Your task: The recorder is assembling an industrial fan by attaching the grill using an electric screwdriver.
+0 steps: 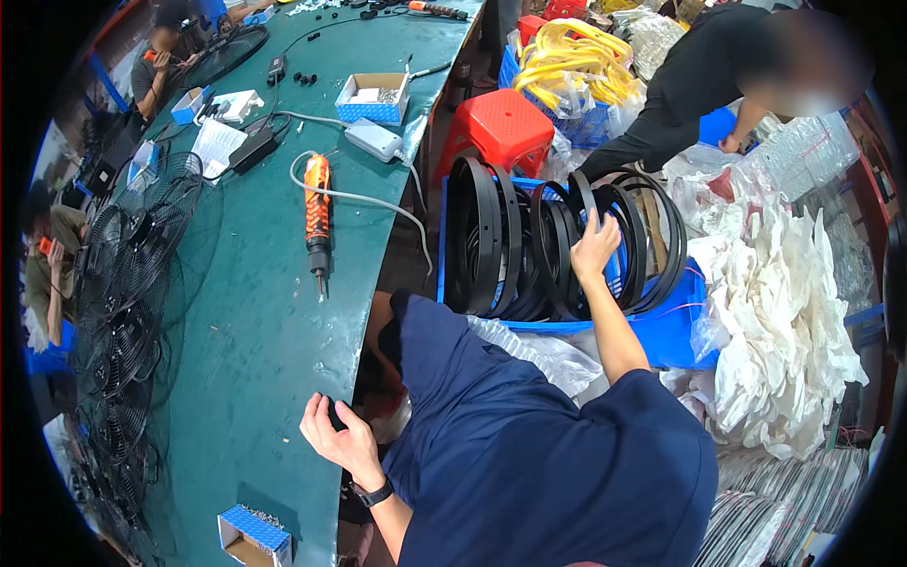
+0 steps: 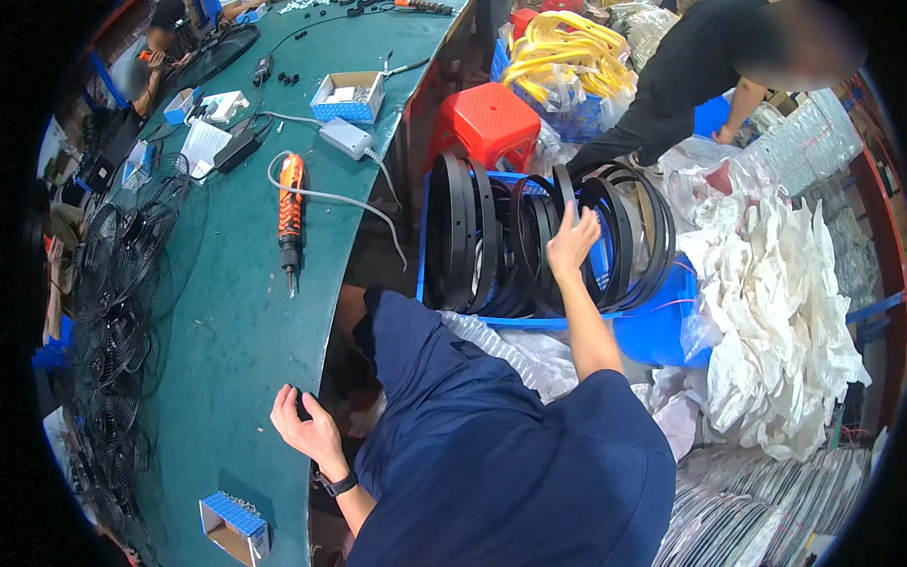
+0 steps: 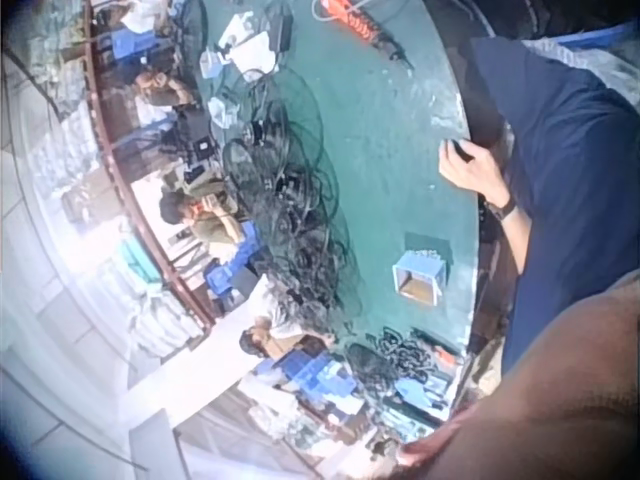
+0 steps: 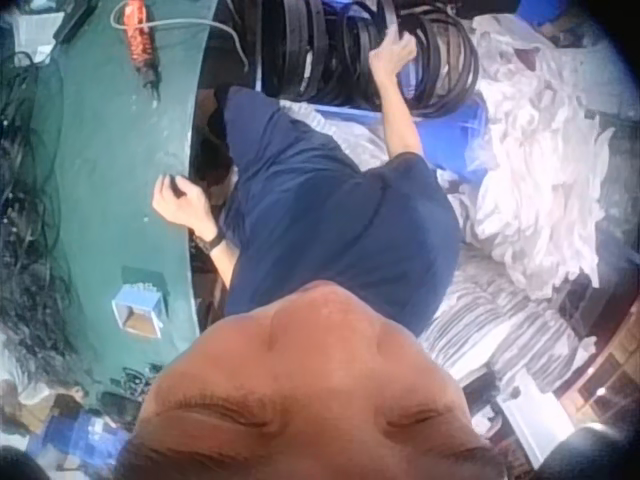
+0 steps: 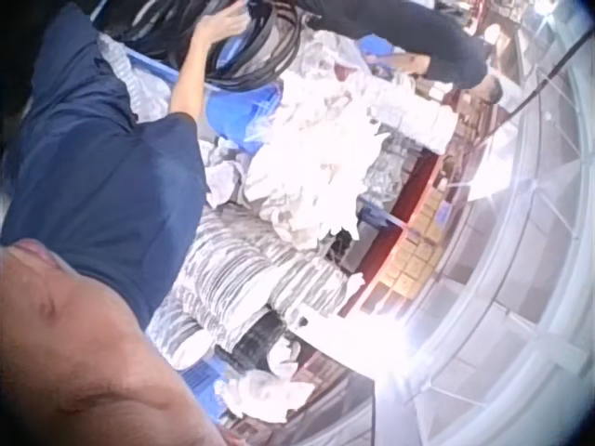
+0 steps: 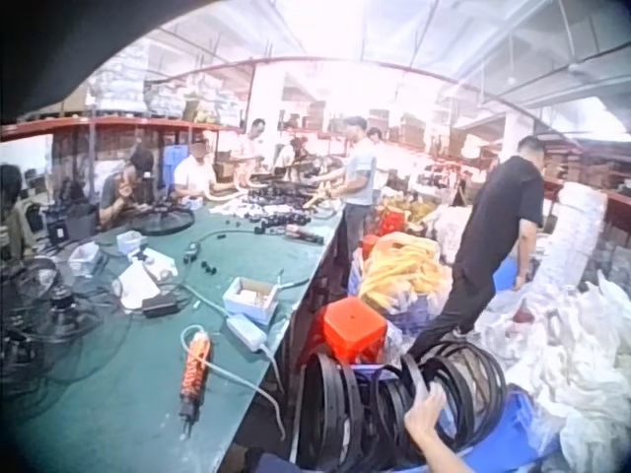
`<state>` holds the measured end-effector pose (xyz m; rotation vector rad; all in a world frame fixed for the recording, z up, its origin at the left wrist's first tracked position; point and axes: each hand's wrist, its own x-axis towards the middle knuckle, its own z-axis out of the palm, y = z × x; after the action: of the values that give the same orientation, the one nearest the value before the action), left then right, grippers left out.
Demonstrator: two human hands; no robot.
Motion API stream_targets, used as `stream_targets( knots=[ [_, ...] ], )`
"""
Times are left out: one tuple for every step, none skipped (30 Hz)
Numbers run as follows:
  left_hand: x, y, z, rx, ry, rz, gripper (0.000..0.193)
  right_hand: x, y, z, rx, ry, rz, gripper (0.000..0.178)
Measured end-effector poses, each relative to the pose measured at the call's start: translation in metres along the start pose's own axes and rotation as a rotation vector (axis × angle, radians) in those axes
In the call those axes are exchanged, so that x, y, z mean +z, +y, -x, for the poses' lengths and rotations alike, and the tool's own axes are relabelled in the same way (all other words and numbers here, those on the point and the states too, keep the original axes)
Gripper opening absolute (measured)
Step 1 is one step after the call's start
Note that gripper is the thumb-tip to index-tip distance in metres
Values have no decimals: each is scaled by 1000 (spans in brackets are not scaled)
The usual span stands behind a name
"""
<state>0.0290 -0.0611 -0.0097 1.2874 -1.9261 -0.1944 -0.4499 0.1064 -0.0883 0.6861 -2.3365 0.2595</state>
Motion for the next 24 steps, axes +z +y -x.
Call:
stream_targets(
  knots=[
    [0,0,0,-1,2,-1,16,-5,-9,1,-129,62,17,61],
    [0,-1,0,5,5,-20,16,-5,-19,4,-157,-39,-189,57],
    [0,-1,0,14,5,-32,16,-1,-27,13,-186,-173,-280,54],
    [2,1,-1,17,3,-22,16,10,-30,26,-273,-196,-381,54],
    [4,3,-2,30,1,-25,16,22,-37,41,-167,-282,-401,55],
    [0,0,-1,37,4,-50,16,22,-54,51,-64,-425,-346,63],
    [1,1,-1,43,1,-42,16,29,-55,55,82,-549,-341,68],
    [3,3,0,35,-6,-27,16,34,-50,58,157,-665,-318,70],
    [5,2,-1,27,-9,-19,15,35,-55,57,230,-781,-302,72],
    [5,2,-2,38,-10,-12,15,34,-56,55,279,-791,-319,72],
    [4,2,-1,37,3,-8,15,33,-54,52,293,-782,-317,72],
    [4,3,-1,37,15,-1,15,29,-51,46,327,-783,-382,70],
    [5,3,-1,50,11,14,15,25,-46,42,362,-781,-446,67],
    [5,4,-1,47,14,0,15,25,-40,46,250,-604,-468,55],
    [1,1,1,35,22,-31,15,14,-43,39,255,-605,-471,55],
    [-2,-3,2,35,26,-46,15,-7,-48,26,266,-580,-558,49],
    [-1,-3,2,44,19,-35,15,-21,-42,14,284,-543,-633,43],
    [1,-1,1,40,11,-12,15,-23,-17,3,246,-314,-553,40],
    [2,1,1,34,6,3,14,-26,12,-7,202,-93,-474,37],
    [0,-4,1,33,5,-14,14,-51,18,-23,238,-7,-275,39],
    [1,-2,1,48,5,-11,14,-54,51,-29,236,157,14,44],
    [4,0,0,64,6,-5,14,-51,84,-32,387,207,215,45],
    [5,1,-1,65,7,1,14,-47,110,-33,533,257,409,46],
    [4,1,-1,66,10,-9,13,-49,125,-33,698,91,322,46]
  ],
)
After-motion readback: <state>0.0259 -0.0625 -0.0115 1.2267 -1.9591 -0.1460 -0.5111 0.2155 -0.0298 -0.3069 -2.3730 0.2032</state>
